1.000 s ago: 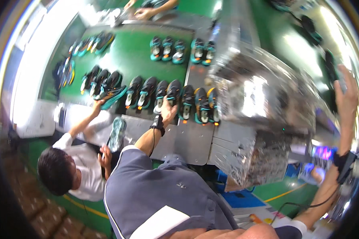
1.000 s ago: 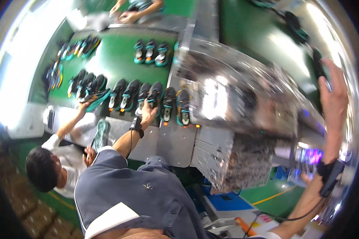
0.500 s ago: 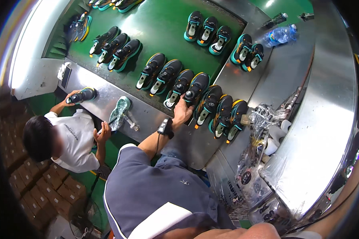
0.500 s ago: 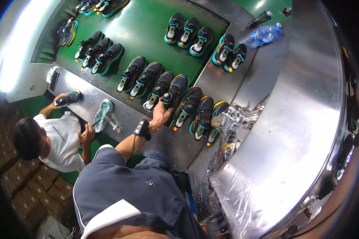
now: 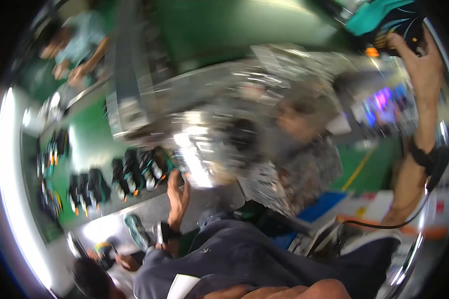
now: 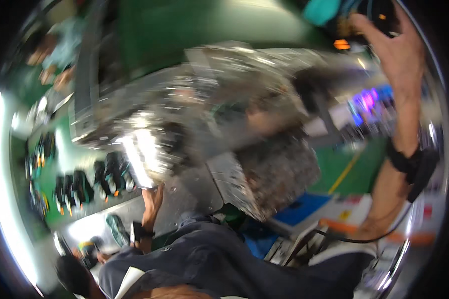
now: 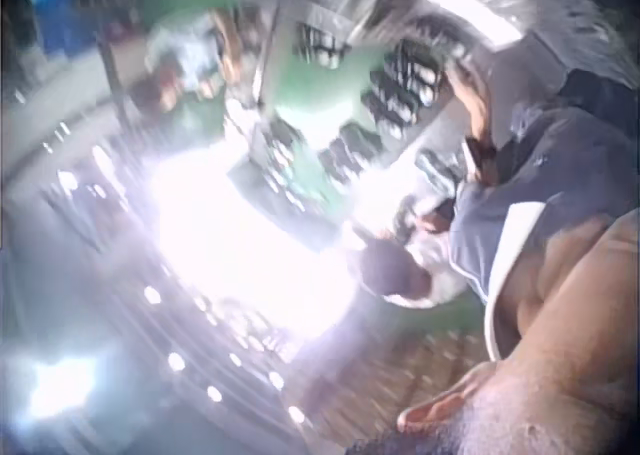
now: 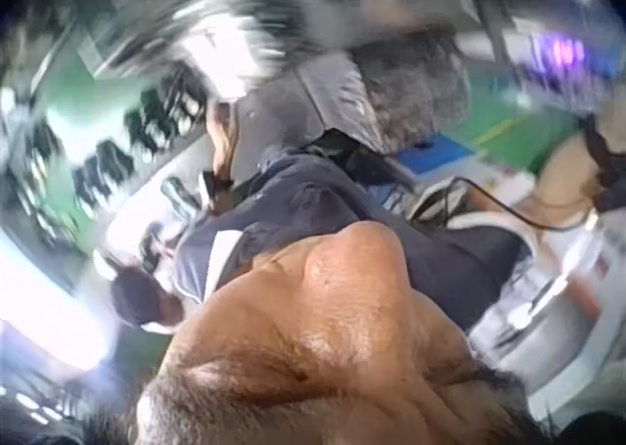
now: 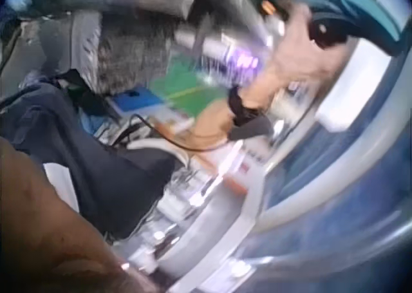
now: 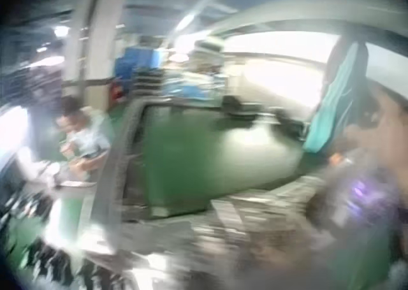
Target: Transfer shoes from a conveyor belt to a lasting/finishing machine for processing in a factory setting.
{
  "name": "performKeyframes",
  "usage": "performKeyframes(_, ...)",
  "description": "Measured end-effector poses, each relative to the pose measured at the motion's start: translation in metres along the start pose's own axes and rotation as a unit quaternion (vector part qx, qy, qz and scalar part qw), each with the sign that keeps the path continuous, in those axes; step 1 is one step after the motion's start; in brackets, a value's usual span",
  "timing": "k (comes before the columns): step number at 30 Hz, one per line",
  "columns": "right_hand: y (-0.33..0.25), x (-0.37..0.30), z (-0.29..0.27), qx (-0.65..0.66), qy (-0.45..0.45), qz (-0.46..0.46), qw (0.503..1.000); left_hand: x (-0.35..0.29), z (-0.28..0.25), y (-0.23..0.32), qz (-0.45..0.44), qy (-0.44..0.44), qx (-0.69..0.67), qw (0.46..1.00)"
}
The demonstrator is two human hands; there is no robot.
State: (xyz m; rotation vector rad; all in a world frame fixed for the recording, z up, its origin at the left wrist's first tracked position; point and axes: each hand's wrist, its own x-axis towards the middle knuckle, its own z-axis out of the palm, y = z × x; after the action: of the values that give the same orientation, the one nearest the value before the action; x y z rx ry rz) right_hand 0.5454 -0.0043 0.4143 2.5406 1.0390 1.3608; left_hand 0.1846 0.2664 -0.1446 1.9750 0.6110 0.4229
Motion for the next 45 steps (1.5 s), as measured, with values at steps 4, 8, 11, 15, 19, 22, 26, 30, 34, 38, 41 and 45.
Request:
performKeyframes(4, -0.036, -0.139, -0.118, 0.261, 0.016, 0.239, 0.935, -0.013, 0.017, 0.205, -0.062, -0.423, -0.382, 0.82)
performKeyframes(8, -0.051, -0.268, -0.196, 0.296, -0.044, 0.366, 0.881, -0.045, 0.088, 0.323, 0.052, -0.606, -0.503, 0.614)
performKeyframes(11, -0.069, -0.358, -0.231, 0.224, -0.053, 0.487, 0.843, -0.099, 0.154, 0.387, 0.173, -0.596, -0.482, 0.619)
performKeyframes(15, -0.09, -0.468, -0.302, 0.208, 0.054, 0.671, 0.709, -0.215, 0.202, 0.43, 0.081, -0.747, -0.406, 0.521)
performKeyframes(19, -0.134, -0.585, -0.374, 0.193, 0.188, 0.694, 0.667, -0.344, 0.228, 0.443, -0.06, -0.829, -0.373, 0.412)
performKeyframes(22, -0.164, -0.663, -0.415, 0.067, 0.296, 0.745, 0.595, -0.446, 0.229, 0.44, -0.071, -0.872, -0.27, 0.401)
performKeyframes(26, -0.211, -0.74, -0.495, -0.057, 0.393, 0.774, 0.494, -0.58, 0.271, 0.399, -0.006, -0.926, -0.158, 0.343)
performKeyframes(30, -0.251, -0.795, -0.57, -0.241, 0.347, 0.792, 0.441, -0.701, 0.292, 0.386, 0.021, -0.953, -0.082, 0.292)
performKeyframes(34, -0.259, -0.82, -0.612, -0.316, 0.326, 0.797, 0.399, -0.818, 0.354, 0.371, 0.236, -0.895, -0.164, 0.342)
performKeyframes(38, -0.265, -0.832, -0.63, -0.34, 0.352, 0.81, 0.324, -0.878, 0.387, 0.378, 0.305, -0.857, -0.019, 0.414)
performKeyframes(41, -0.252, -0.846, -0.632, -0.347, 0.336, 0.814, 0.324, -0.912, 0.443, 0.349, 0.446, -0.753, 0.035, 0.483)
performKeyframes(45, -0.23, -0.878, -0.646, -0.372, 0.295, 0.818, 0.323, -0.905, 0.464, 0.361, 0.412, -0.754, 0.028, 0.511)
